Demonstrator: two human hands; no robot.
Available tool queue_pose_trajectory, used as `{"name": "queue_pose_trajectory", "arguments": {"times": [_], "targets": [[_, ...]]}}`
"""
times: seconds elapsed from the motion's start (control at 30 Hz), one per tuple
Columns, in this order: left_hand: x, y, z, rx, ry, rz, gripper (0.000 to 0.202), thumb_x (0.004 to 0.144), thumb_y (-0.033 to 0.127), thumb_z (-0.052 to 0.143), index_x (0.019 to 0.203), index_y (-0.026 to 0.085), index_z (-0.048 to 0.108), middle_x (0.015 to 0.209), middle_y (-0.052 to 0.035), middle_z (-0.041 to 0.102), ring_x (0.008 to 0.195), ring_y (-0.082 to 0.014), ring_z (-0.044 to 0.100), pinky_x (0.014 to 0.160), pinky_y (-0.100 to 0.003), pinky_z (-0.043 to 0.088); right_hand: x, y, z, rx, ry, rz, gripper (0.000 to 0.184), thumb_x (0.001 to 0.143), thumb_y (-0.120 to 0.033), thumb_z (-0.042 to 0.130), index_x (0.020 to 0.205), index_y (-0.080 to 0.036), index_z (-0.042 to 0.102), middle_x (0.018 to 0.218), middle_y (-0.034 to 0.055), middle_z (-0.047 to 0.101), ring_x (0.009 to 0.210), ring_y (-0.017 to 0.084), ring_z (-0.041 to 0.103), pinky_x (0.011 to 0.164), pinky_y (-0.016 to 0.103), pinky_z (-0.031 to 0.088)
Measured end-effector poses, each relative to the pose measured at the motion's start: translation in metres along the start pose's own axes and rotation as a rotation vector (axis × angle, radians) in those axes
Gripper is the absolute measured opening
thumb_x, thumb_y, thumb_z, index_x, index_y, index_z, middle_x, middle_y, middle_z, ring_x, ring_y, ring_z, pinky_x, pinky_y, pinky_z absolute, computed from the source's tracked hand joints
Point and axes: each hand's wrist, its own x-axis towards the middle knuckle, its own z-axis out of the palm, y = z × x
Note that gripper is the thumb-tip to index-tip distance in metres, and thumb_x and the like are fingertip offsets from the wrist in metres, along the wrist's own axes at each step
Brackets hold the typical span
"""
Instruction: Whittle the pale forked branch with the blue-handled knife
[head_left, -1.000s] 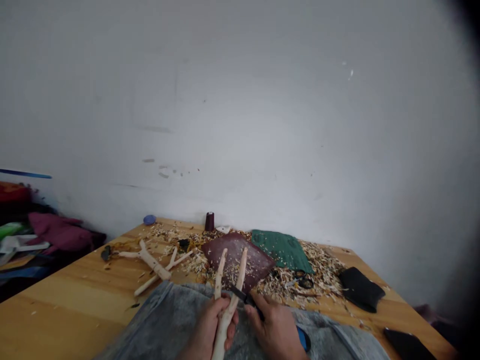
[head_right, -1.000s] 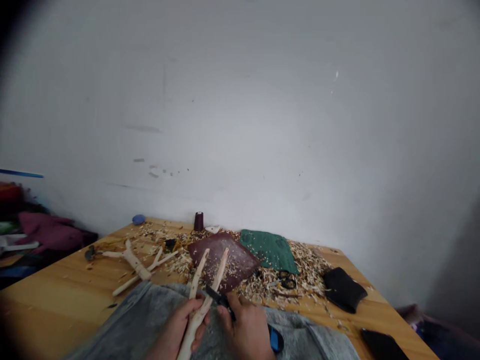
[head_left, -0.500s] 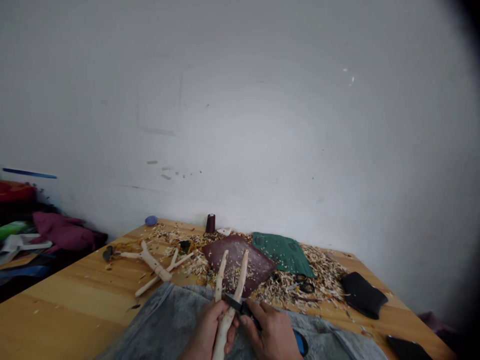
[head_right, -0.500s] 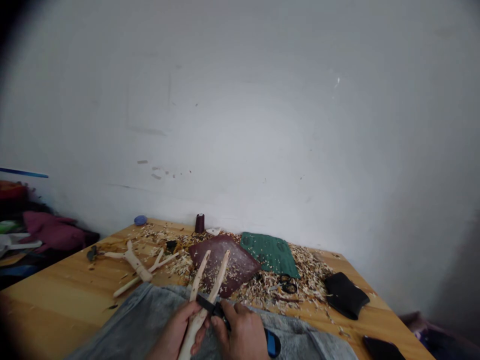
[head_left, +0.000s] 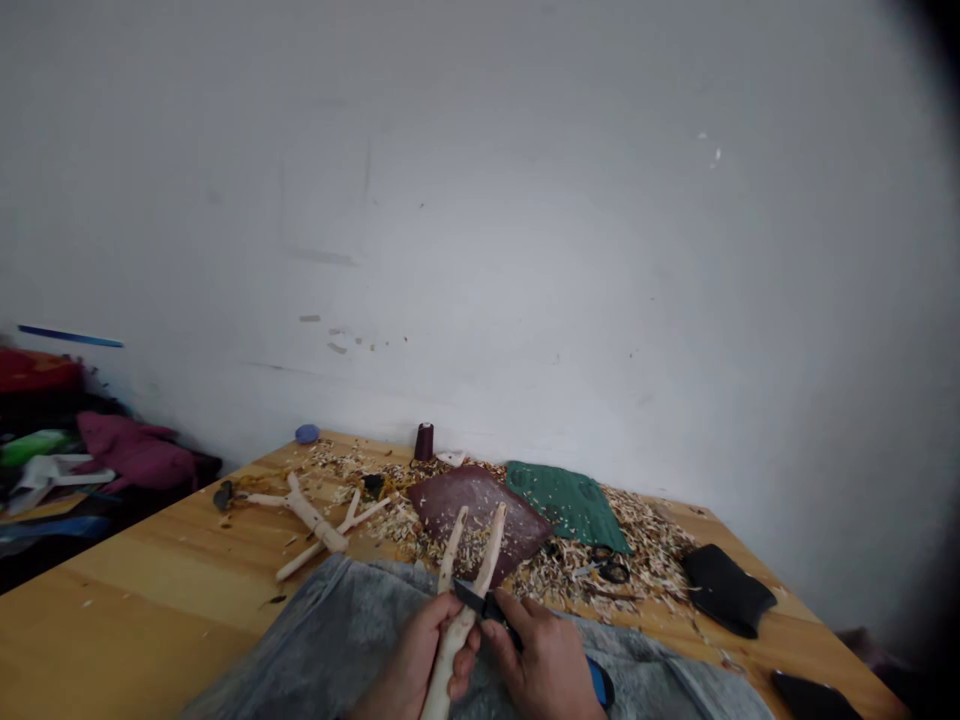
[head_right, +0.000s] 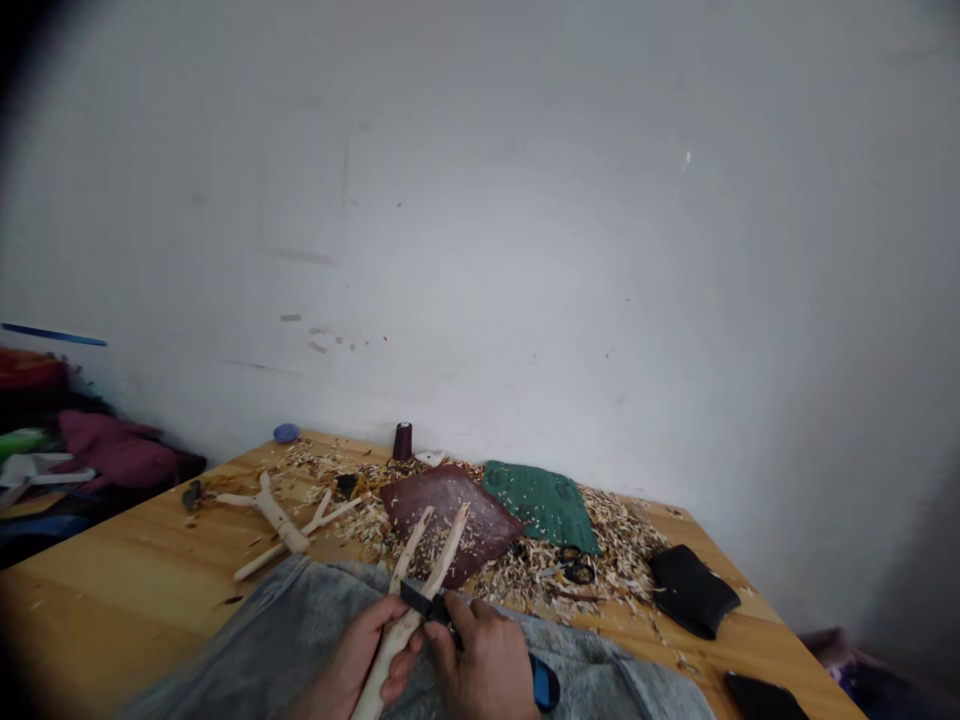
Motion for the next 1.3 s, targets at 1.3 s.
{"name": "queue_pose_trajectory", "arguments": {"times": [1.3], "targets": [[-0.015, 0.001, 0.004, 0.0, -0.015, 0.241, 0.021, 0.063, 0.03, 0.057, 0.081, 0.021, 0.049, 0.051, 0.0041, 0.058, 0.034, -0.0082, 0.042, 0.032, -0.017, 0.027, -0.001, 0.005, -0.018, 0.114, 0.002, -0.035, 0.044, 0.097, -0.047, 0.035, 0.121, -0.022, 0.061, 0.096, 0.0077, 0.07, 0.083, 0.018, 0.067, 0.074, 0.025, 0.049]]}}
